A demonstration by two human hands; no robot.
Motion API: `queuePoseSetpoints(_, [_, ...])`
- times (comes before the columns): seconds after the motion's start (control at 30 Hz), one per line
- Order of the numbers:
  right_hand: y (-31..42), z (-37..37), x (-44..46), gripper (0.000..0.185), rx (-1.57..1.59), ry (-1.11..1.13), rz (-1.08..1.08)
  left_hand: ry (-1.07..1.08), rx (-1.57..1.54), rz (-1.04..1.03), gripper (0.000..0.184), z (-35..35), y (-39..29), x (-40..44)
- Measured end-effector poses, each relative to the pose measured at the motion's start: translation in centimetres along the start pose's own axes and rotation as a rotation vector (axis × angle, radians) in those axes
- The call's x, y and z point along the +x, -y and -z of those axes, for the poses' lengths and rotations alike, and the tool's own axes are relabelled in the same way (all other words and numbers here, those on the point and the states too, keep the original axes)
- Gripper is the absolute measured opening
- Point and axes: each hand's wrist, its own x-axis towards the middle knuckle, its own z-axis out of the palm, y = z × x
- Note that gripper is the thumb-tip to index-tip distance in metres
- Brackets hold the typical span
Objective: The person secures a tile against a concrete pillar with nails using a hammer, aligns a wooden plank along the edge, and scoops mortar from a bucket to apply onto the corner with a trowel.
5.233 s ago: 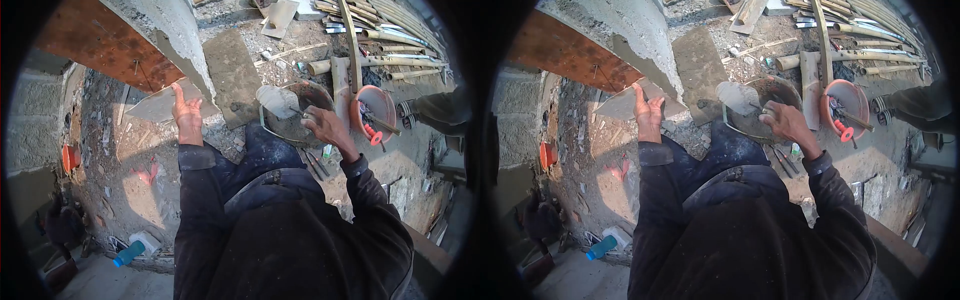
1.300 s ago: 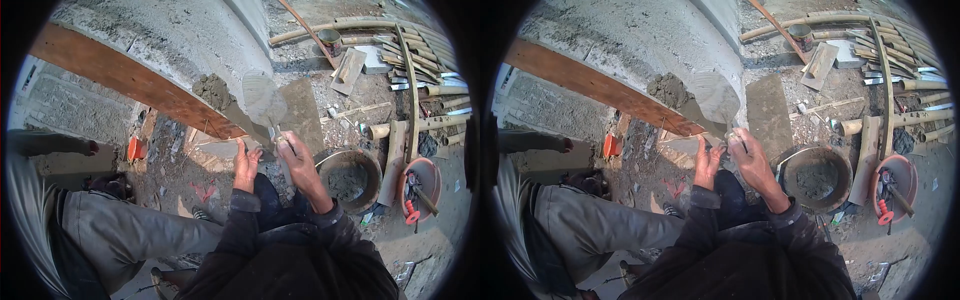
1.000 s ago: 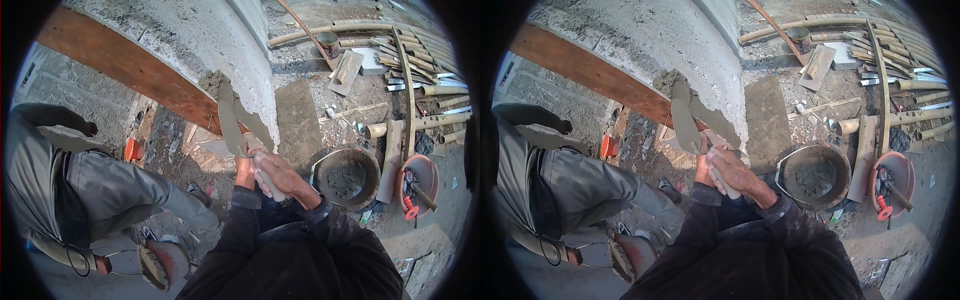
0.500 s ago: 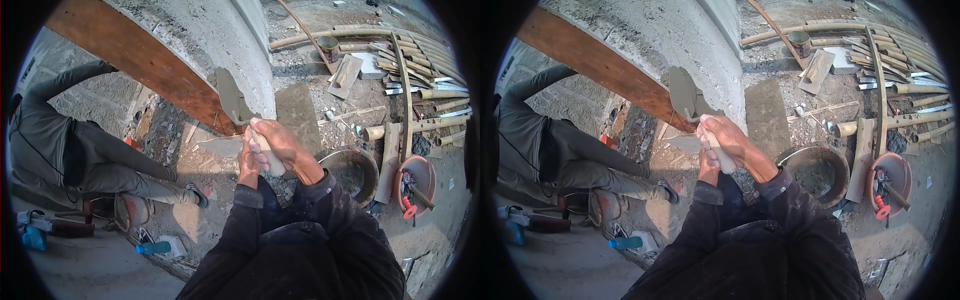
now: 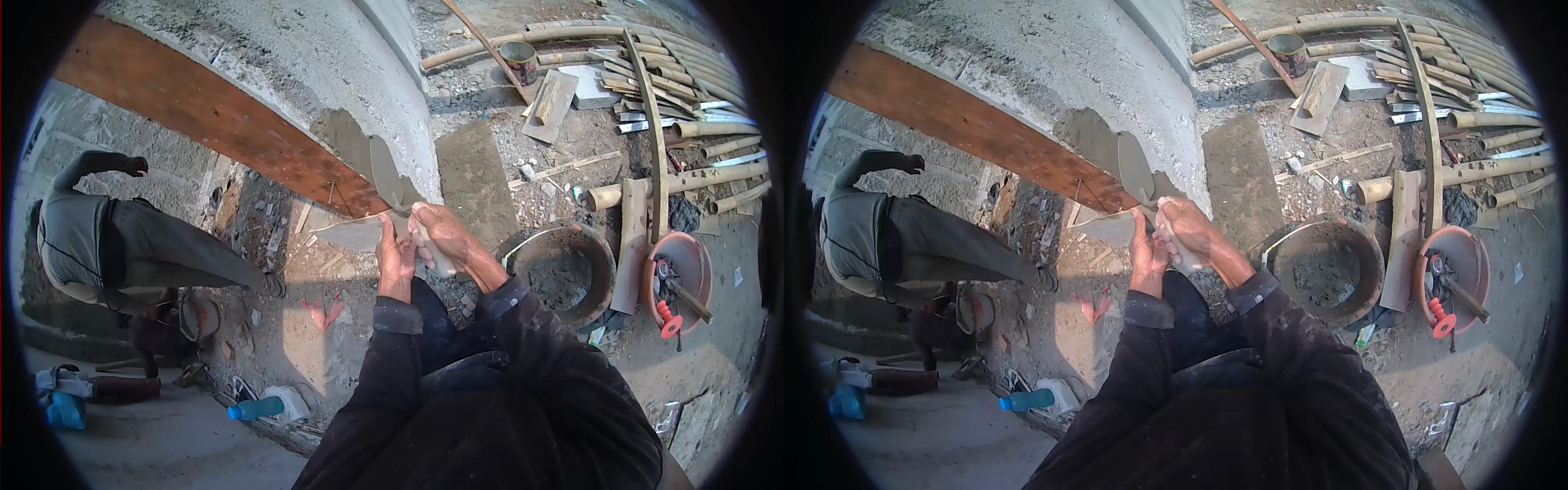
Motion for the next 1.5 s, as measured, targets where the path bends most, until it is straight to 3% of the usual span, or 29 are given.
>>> queuePoseSetpoints(0.03, [-0.4,-0.1,-0.5,0.038,0.124,-0.010,-0.091,0.005,0.003,0.001,0.084,-0.5,0.1,0.2])
queuePoseSetpoints(0.1, [-0.7,-1.1,-1.5,0.036,0.216,-0.029,-0.122,-0.168,-0.196,0.052,0.067,-1.1,0.4,0.4])
queuePoseSetpoints(0.17, [0.1,-3.0,-2.4,0.037,0.441,-0.014,-0.140,-0.145,-0.117,0.027,0.067,2.0,0.3,1.2])
queuePoseSetpoints(0.2, [1.5,-3.9,-2.8,0.036,0.391,0.004,-0.117,0.184,-0.221,0.092,0.063,6.1,1.4,3.4])
queuePoseSetpoints(0.3, [5.3,-6.1,-2.7,0.037,0.244,0.136,0.051,0.732,-0.380,-0.224,0.043,3.2,2.8,2.3])
queuePoseSetpoints(0.47, [6.4,-5.8,-8.6,0.034,0.005,0.203,0.037,-0.078,0.006,0.241,0.044,-0.7,-2.0,-1.0])
queuePoseSetpoints(0.5, [5.7,-4.5,-10.5,0.032,-0.042,0.209,-0.004,-0.043,-0.052,0.107,0.052,0.3,-0.3,0.2])
queuePoseSetpoints(0.57, [3.6,-0.7,-14.3,0.028,-0.291,0.045,0.056,0.053,-0.191,-0.157,0.074,2.5,3.1,2.6])
queuePoseSetpoints(0.63, [1.9,4.0,-18.9,0.029,-0.604,-0.233,-0.057,-0.090,-0.116,-0.105,0.094,0.0,0.4,1.0])
queuePoseSetpoints(0.67, [1.0,6.6,-21.5,0.028,-1.014,-0.391,0.006,-0.195,-0.079,-0.074,0.103,0.7,0.8,1.5])
queuePoseSetpoints(0.7, [0.3,8.8,-23.9,0.028,-1.437,-0.527,0.061,-0.219,-0.094,-0.069,0.098,0.8,1.0,1.5])
queuePoseSetpoints(0.77, [0.2,12.0,-26.8,0.021,-1.641,-0.559,-0.270,-0.270,-0.111,-0.067,0.096,-1.1,0.3,0.8])
queuePoseSetpoints(0.8, [-1.4,14.5,-28.2,0.021,-1.645,-0.576,-0.318,-0.307,-0.109,-0.070,0.100,-1.6,0.2,0.4])
queuePoseSetpoints(0.87, [-5.8,19.2,-29.9,0.012,-2.150,-0.465,-0.106,-0.234,-0.106,-0.049,0.104,0.4,0.4,1.7])
queuePoseSetpoints(0.9, [-6.8,19.8,-30.1,0.012,-2.158,-0.474,-0.118,-0.177,-0.100,-0.067,0.108,0.9,0.4,2.1])
queuePoseSetpoints(0.97, [-8.4,19.8,-29.7,0.008,-2.350,-0.189,-0.071,-0.168,-0.106,-0.063,0.110,0.9,0.5,2.2])
queuePoseSetpoints(1.03, [-6.5,17.5,-28.2,0.011,-2.209,-0.173,-0.107,-0.169,-0.110,-0.068,0.111,0.7,0.3,2.1])
queuePoseSetpoints(1.1, [-4.1,17.1,-26.8,0.018,-1.874,-0.100,-0.532,-0.259,-0.145,-0.019,0.106,0.6,0.3,2.1])
queuePoseSetpoints(1.13, [-3.3,17.4,-26.8,0.026,-1.735,-0.093,-0.567,-0.255,-0.143,-0.022,0.106,0.5,0.5,2.0])
queuePoseSetpoints(1.17, [-3.3,18.3,-27.6,0.026,-1.735,-0.100,-0.558,-0.220,-0.123,-0.053,0.107,0.5,0.6,1.9])
queuePoseSetpoints(1.23, [-3.1,18.8,-28.5,0.031,-1.342,-0.203,-0.175,-0.182,-0.102,-0.102,0.107,0.2,0.5,1.5])
queuePoseSetpoints(1.3, [-0.7,17.0,-29.2,0.034,-0.905,-0.278,-0.461,-0.195,-0.086,-0.082,0.108,-0.4,0.2,0.7])
queuePoseSetpoints(1.33, [0.2,15.8,-29.0,0.034,-0.750,-0.265,-0.449,-0.196,-0.100,-0.066,0.106,0.2,0.5,1.0])
queuePoseSetpoints(1.47, [0.5,11.3,-26.0,0.025,-0.457,-0.370,-0.218,-0.216,-0.095,-0.095,0.093,-0.7,0.3,0.4])
queuePoseSetpoints(1.5, [0.6,9.7,-24.1,0.024,-0.397,-0.471,-0.038,-0.177,-0.106,-0.106,0.091,0.7,1.1,1.4])
